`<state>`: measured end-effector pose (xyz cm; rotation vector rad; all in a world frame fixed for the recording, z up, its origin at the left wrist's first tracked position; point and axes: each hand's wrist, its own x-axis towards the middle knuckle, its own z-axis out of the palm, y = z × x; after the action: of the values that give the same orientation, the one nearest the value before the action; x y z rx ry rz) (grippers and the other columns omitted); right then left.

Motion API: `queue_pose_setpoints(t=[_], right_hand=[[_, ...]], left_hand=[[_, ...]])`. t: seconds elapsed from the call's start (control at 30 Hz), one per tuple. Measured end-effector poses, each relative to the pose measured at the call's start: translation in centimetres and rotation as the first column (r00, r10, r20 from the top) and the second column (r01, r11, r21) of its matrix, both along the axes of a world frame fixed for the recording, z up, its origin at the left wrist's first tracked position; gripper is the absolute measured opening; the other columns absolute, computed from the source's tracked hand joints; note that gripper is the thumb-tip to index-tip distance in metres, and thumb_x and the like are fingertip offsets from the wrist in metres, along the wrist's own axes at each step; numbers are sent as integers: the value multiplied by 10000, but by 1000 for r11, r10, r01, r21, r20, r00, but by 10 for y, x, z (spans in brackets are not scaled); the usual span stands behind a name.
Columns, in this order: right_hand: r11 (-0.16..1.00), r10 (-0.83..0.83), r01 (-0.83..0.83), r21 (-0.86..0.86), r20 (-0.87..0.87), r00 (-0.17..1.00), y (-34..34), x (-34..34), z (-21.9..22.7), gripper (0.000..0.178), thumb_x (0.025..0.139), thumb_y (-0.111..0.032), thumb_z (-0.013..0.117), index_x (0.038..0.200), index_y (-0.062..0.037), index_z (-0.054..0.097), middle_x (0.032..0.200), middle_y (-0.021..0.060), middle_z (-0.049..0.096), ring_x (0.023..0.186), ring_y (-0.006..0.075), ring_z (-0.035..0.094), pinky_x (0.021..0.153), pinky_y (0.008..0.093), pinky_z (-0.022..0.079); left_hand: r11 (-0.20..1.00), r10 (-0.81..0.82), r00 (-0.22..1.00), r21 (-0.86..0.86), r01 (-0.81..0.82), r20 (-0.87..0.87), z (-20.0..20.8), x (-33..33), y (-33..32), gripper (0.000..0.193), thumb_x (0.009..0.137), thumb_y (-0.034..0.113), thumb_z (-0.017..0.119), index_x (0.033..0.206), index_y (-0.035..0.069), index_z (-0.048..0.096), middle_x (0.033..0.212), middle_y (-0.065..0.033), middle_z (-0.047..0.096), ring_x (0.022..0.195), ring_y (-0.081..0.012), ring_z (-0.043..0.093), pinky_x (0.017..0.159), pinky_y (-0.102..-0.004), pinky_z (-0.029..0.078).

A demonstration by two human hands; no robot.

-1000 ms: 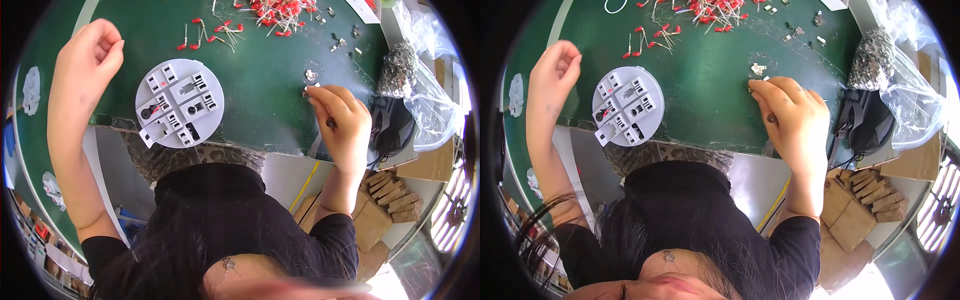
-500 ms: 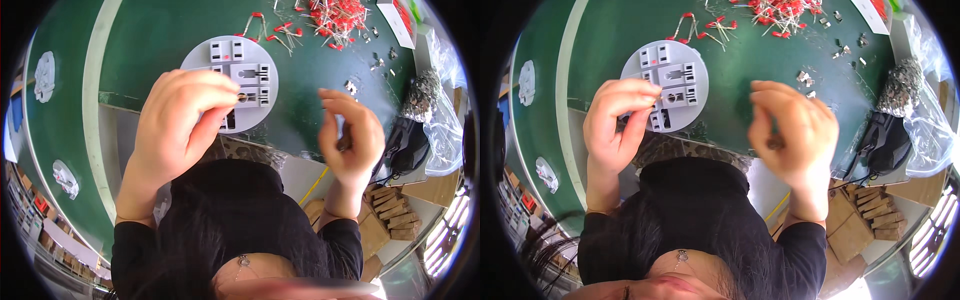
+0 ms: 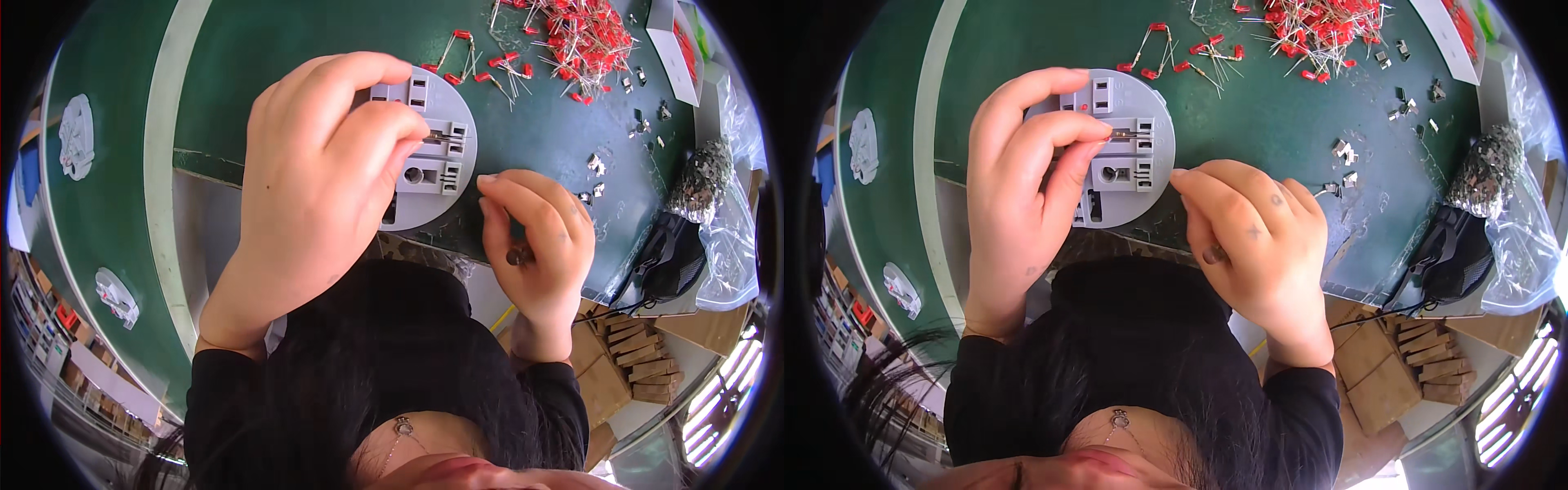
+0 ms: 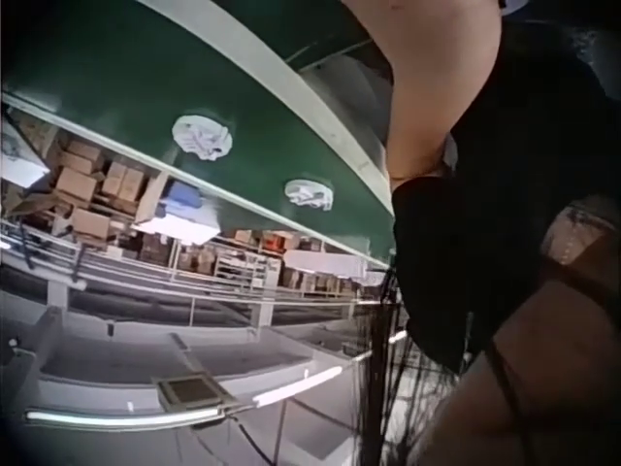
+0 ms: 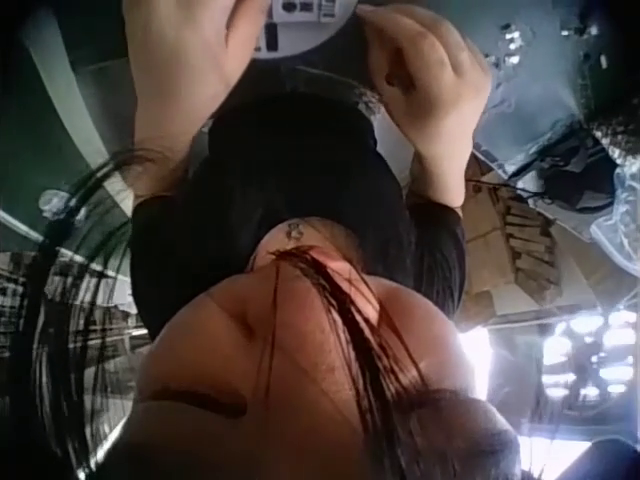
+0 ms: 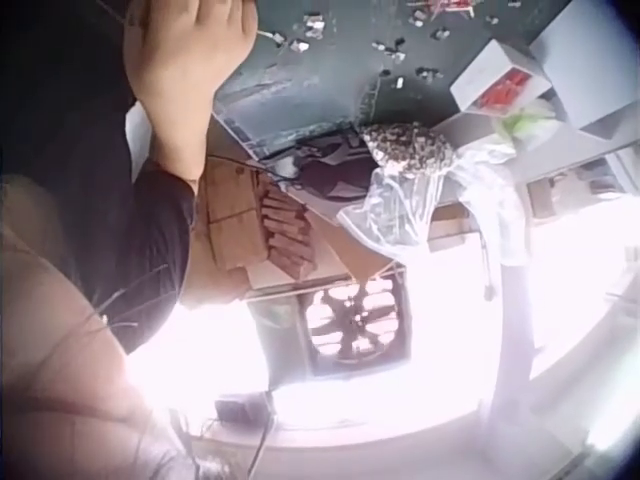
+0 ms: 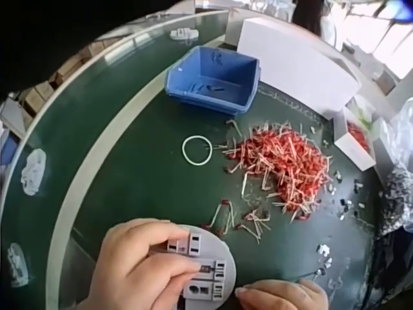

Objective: Assembling small electronic components into a plastic housing at a factory workstation.

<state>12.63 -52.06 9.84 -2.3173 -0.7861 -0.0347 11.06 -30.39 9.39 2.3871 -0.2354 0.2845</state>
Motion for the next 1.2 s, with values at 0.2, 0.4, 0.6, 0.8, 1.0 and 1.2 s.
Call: queue_pose_setpoints(t=[0.2,0.4,0.6,0.8,1.0,1.2], right_hand=[[998,-17,20,-56,46,999,-5,1,14,329,719,75,792,990,-87,698,890,38,740,640,171,616,556,284,399],[992,66,-62,-114,30,997,-14,17,18,317,710,-26,838,985,-103,702,867,18,746,625,152,603,543,284,358],[969,228,-209,-132,152,962,-15,29,15,310,705,-90,828,988,-117,705,907,5,745,596,154,578,549,302,364],[947,299,-264,-182,208,931,-10,34,16,260,732,-132,770,985,-126,713,958,9,744,592,143,564,544,303,357],[927,349,-290,-239,262,900,-4,36,20,207,772,-166,704,975,-135,731,974,16,745,566,145,507,540,304,352],[917,376,-310,-253,286,881,-2,39,19,210,768,-156,694,974,-140,733,983,17,745,565,152,491,539,305,354]], left_hand=[[977,-165,985,-146,156,-54,-5,5,8,188,783,-77,746,914,37,674,1252,-129,633,1183,-329,606,897,-360,534],[970,-104,980,-237,61,-172,2,-16,-7,218,750,-97,740,892,40,647,1246,-140,634,1212,-349,598,923,-396,534],[985,-69,988,-168,45,-140,7,-18,-8,240,717,-88,738,882,47,629,1245,-118,643,1206,-349,609,971,-461,509],[999,-42,994,12,43,-105,14,-19,-10,229,691,-61,726,843,63,608,1222,-94,665,1141,-330,653,1017,-548,460],[999,-26,995,17,28,-96,15,-20,-10,228,678,-57,715,826,70,598,1209,-90,671,1121,-327,663,1025,-569,450],[1000,-21,996,5,21,-82,11,-21,-9,227,676,-51,715,824,73,596,1209,-91,670,1119,-330,664,1024,-580,447]])
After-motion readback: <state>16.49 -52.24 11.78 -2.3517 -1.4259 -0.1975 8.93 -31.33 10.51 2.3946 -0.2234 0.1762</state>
